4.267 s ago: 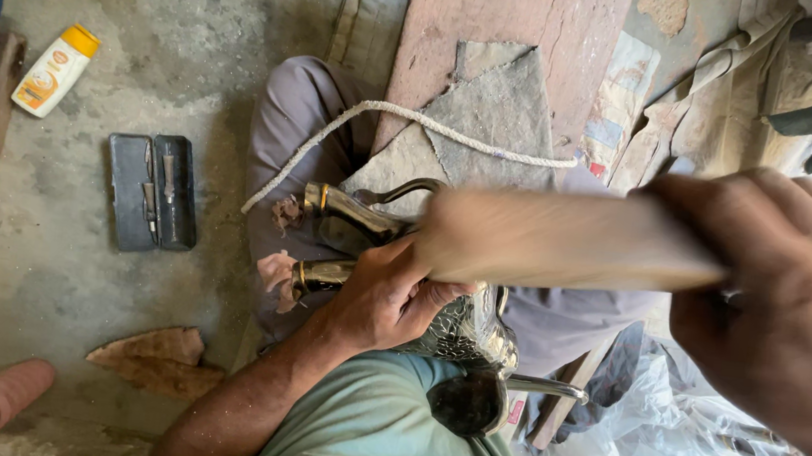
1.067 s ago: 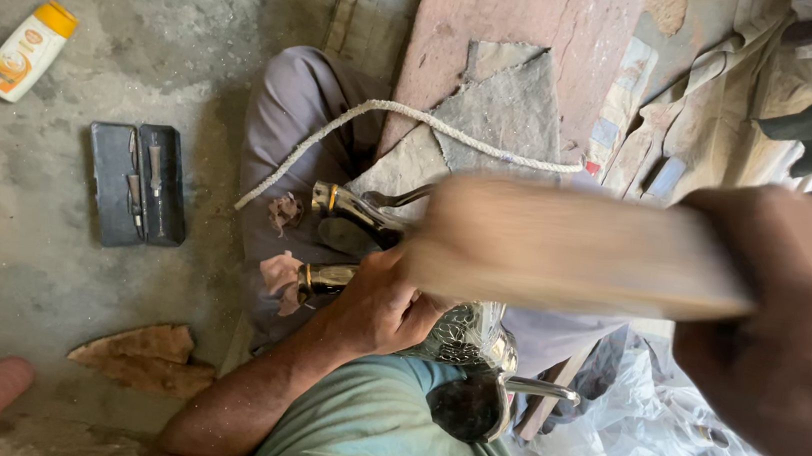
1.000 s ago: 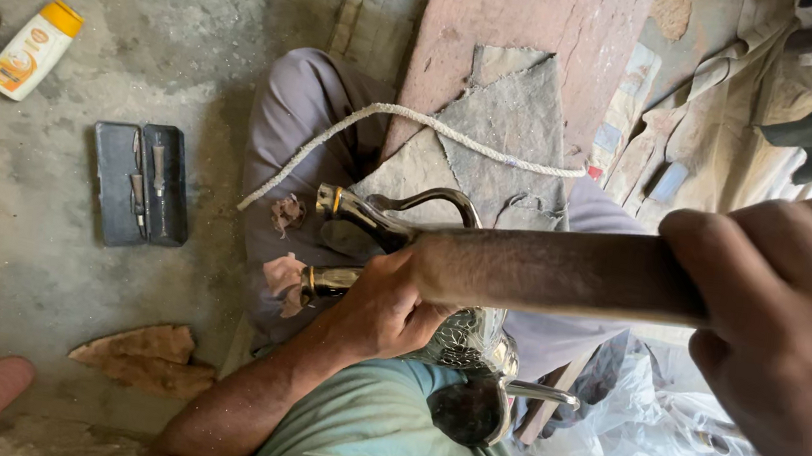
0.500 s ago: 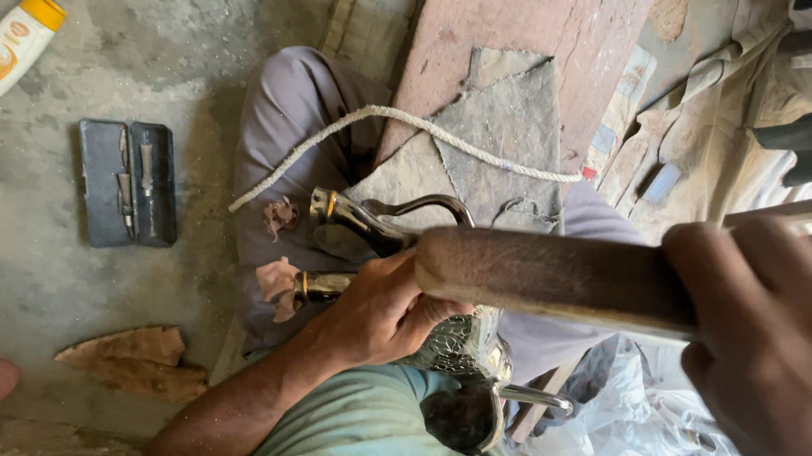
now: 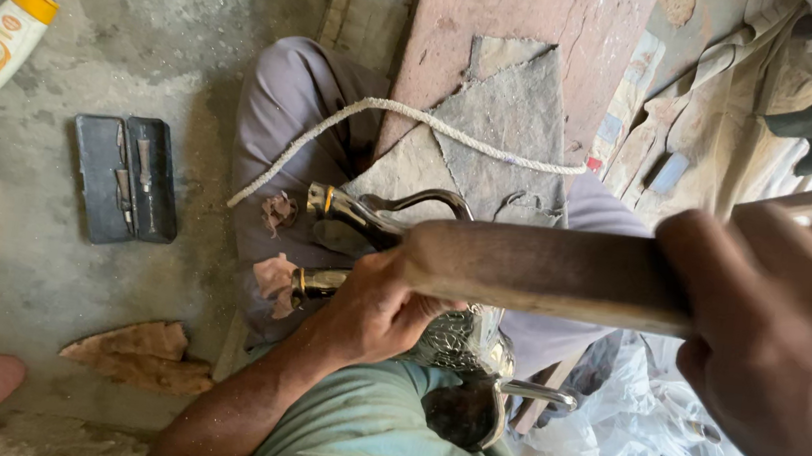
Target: The person sits on the floor and uses a hammer and chisel to engrave a decorative pattern onto a silver-colored metal elephant figurine. They repeatedly strike the chisel to create indentations on the figurine's surface.
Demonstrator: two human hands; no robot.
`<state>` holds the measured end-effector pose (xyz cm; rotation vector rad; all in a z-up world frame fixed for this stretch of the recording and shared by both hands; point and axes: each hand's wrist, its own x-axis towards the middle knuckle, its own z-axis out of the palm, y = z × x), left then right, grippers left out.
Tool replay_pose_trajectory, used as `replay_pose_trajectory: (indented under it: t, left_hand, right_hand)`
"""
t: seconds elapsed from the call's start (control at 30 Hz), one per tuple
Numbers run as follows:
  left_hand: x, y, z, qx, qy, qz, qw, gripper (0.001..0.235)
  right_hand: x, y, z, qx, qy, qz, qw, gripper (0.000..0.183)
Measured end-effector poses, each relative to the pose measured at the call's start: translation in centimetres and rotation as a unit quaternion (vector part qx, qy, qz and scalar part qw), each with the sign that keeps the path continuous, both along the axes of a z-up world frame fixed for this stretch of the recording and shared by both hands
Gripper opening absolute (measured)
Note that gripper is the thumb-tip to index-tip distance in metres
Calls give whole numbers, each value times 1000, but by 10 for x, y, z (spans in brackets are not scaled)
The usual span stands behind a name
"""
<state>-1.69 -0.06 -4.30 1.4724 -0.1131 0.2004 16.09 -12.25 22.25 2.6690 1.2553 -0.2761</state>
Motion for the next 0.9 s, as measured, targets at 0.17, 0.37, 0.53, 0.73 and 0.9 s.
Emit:
replay_pose_trajectory:
  t: [0.17,0.37,0.53,0.73,0.9]
  left_hand:
    - [6,13,11,50,-38,32,998,26]
    - [11,13,19,20,-5,22,1000,22]
    - [16,19,32,9,3,13,1000,19]
    - [18,23,39,41,-31,42,998,20]
    - [27,35,42,-183,3,47,982,20]
  right_hand:
    - [1,-10,-4,-102,-11,28,994,34]
    - [4,-7,-6,-66,-22,19,997,49]
    - [-3,-9,-6,-16,7,-43,999,48]
    - [-26,-51,-16,-23,-40,-41,998,46]
    - [-34,-97,-24,68,21,-191,979,52]
